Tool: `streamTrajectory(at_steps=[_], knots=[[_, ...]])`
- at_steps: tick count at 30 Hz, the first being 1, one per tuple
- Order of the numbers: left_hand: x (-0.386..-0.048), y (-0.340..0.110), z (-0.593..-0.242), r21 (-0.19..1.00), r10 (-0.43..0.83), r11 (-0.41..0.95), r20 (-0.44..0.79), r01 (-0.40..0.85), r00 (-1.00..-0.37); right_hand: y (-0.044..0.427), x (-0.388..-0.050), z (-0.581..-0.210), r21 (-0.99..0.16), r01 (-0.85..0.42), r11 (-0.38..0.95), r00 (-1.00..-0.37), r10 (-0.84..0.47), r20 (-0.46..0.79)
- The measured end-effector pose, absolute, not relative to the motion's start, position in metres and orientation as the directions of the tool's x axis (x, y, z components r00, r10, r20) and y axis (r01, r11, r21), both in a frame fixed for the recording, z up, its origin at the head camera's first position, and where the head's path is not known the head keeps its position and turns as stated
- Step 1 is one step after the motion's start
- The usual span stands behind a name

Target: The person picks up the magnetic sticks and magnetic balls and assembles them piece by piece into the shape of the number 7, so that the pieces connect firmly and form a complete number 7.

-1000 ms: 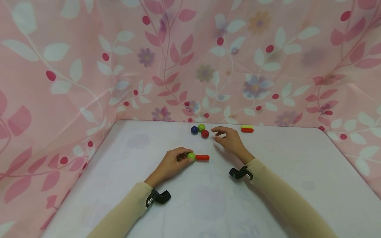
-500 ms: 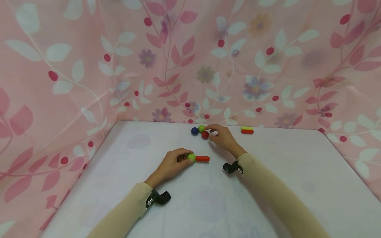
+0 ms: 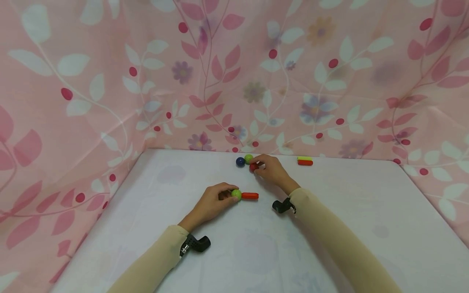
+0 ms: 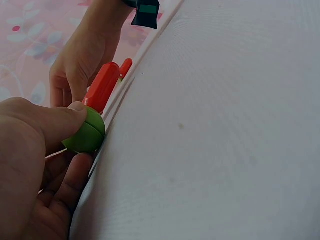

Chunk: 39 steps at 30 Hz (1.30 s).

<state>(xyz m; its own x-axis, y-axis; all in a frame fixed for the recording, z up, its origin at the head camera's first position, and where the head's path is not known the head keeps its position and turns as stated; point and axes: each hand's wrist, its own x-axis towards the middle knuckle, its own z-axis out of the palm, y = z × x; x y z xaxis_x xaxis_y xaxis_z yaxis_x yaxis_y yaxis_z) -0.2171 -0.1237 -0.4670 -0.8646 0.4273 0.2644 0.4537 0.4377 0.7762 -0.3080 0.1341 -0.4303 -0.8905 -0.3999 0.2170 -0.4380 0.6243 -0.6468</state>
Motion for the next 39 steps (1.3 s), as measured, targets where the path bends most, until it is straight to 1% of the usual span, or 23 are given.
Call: streamTrajectory(at_steps=[6,15,24,39], knots=[[-0.216,-0.124,-0.468,0.783,0.424,0.428,0.268,0.452,-0.865,0.134,-0.309,-0.433,-0.638,-0.405,0.654,-0.906,-0.379,0.187],[-0.216,-0.123,-0.469,0.784,0.42,0.431,0.263,0.446,-0.868,0.136,-0.307,-0.439,-0.678,-0.379,0.63,-0.918,-0.35,0.187],[-0.215,-0.124,-0.469,0.782,0.421,0.434,0.263,0.447,-0.868,0.139,-0.303,-0.441,-0.694,-0.328,0.641,-0.94,-0.297,0.169],[-0.217,-0.124,-0.467,0.773,0.432,0.437,0.267,0.459,-0.861,0.147,-0.29,-0.436,-0.733,-0.331,0.595,-0.94,-0.273,0.204]])
